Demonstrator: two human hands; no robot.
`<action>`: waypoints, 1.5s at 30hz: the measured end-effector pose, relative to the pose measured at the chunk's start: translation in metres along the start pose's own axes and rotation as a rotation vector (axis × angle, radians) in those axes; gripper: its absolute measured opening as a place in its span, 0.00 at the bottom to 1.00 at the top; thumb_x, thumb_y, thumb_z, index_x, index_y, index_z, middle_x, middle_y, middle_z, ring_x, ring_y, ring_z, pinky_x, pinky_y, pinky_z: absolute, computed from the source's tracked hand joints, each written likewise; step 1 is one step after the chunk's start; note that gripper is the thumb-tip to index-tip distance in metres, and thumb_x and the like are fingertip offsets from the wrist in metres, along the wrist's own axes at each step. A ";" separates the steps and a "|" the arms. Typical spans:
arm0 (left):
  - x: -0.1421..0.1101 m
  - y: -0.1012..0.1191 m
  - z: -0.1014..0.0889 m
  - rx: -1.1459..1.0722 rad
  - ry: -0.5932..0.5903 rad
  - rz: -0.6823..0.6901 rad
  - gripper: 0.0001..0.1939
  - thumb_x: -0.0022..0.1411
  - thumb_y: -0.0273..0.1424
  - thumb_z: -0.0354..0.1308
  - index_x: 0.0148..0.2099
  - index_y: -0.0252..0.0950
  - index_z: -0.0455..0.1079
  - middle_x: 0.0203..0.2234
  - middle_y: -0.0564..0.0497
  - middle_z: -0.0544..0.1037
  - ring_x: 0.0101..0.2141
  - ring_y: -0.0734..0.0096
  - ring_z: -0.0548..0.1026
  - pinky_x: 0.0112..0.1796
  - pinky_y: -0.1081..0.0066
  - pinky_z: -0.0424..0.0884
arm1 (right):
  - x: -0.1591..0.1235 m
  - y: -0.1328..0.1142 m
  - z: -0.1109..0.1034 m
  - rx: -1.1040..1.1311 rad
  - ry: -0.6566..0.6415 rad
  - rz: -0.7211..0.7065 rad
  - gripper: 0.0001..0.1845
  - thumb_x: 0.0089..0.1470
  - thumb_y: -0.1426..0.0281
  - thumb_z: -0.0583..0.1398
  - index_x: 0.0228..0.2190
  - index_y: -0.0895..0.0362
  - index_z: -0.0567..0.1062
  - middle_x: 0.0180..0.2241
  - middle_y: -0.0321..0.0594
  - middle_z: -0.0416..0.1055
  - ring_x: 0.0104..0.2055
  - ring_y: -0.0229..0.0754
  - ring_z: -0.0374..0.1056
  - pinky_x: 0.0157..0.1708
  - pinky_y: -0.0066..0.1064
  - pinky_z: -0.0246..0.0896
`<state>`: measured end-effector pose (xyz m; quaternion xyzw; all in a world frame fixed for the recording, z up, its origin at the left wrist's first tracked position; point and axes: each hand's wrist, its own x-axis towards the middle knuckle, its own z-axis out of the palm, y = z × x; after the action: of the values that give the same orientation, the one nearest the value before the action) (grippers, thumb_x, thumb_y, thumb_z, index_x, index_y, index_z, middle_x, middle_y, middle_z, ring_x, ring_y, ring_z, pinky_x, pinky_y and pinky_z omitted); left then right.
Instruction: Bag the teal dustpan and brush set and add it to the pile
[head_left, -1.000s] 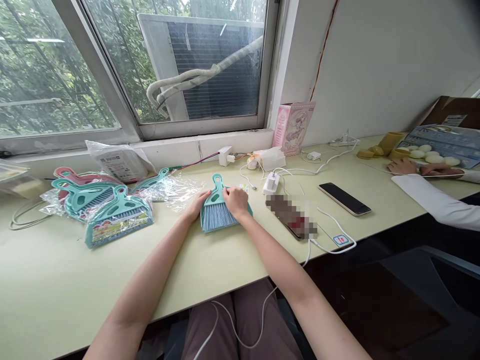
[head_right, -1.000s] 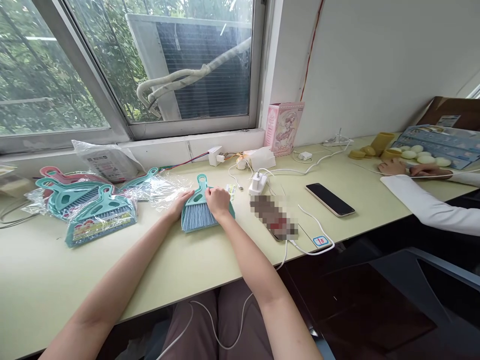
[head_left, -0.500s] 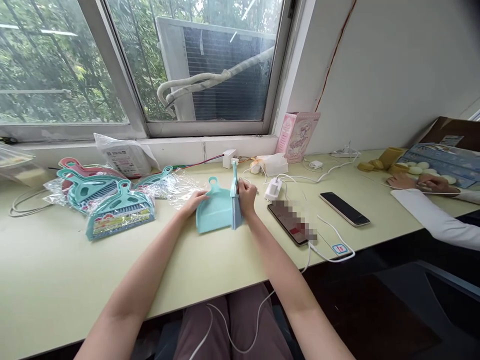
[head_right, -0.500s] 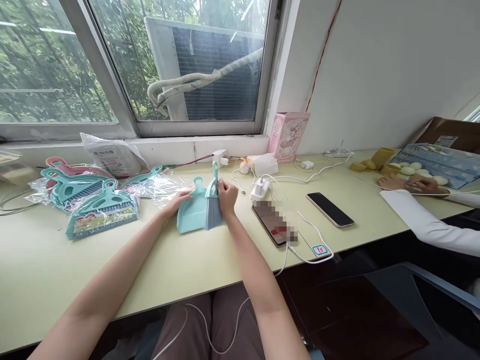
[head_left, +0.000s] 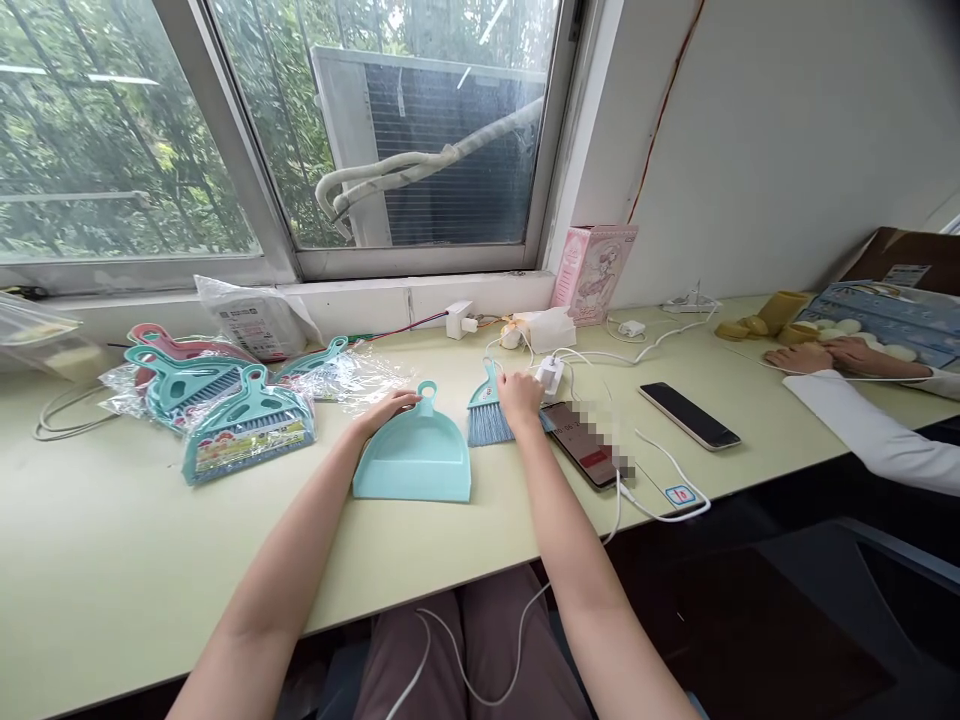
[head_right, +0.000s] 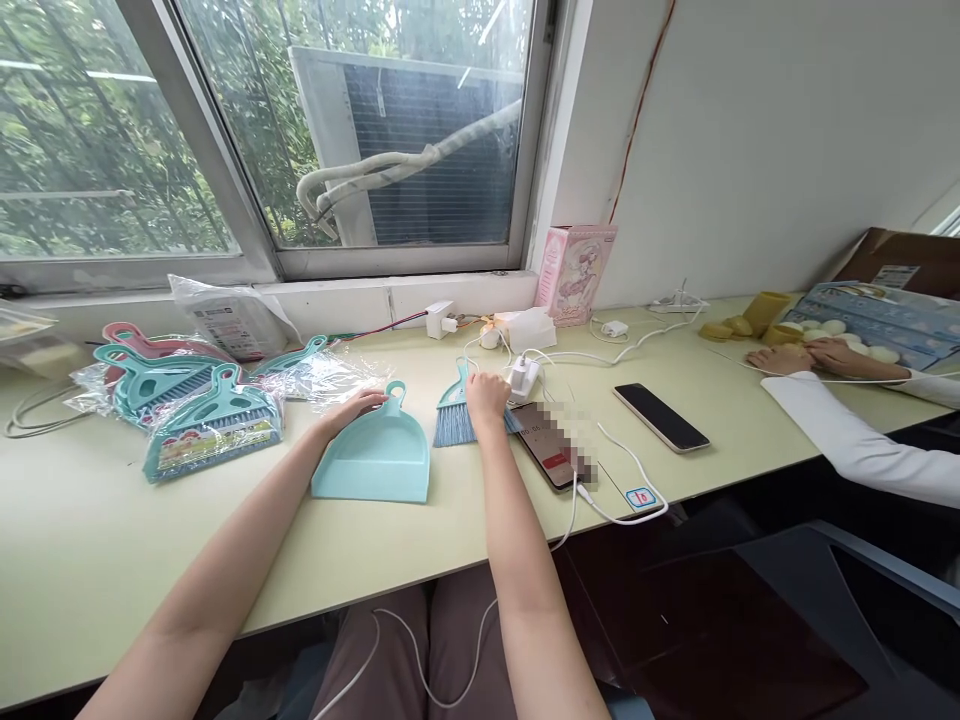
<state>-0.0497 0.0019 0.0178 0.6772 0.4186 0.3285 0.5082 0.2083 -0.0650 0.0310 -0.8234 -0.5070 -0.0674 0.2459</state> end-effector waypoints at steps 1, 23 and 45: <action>0.001 -0.001 0.002 -0.009 -0.023 0.005 0.18 0.47 0.46 0.64 0.28 0.35 0.71 0.26 0.50 0.73 0.33 0.63 0.73 0.35 0.69 0.66 | 0.001 0.001 0.004 -0.012 -0.036 -0.005 0.22 0.62 0.68 0.50 0.34 0.66 0.81 0.35 0.59 0.77 0.38 0.49 0.73 0.36 0.33 0.58; -0.001 -0.004 -0.008 0.232 -0.122 -0.007 0.17 0.48 0.45 0.65 0.26 0.35 0.76 0.21 0.49 0.74 0.25 0.66 0.70 0.27 0.69 0.62 | 0.005 0.009 0.022 0.152 -0.029 -0.091 0.11 0.59 0.70 0.57 0.42 0.55 0.77 0.48 0.47 0.72 0.53 0.48 0.61 0.49 0.38 0.49; -0.005 0.001 -0.006 -0.275 -0.038 -0.173 0.34 0.57 0.48 0.59 0.62 0.40 0.63 0.55 0.42 0.72 0.52 0.54 0.73 0.51 0.59 0.69 | 0.010 -0.017 0.008 1.766 0.129 0.380 0.21 0.49 0.59 0.60 0.43 0.58 0.73 0.27 0.36 0.73 0.28 0.39 0.69 0.30 0.31 0.65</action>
<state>-0.0570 -0.0001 0.0201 0.5686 0.4167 0.3249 0.6305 0.1967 -0.0472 0.0335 -0.3996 -0.2151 0.3418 0.8229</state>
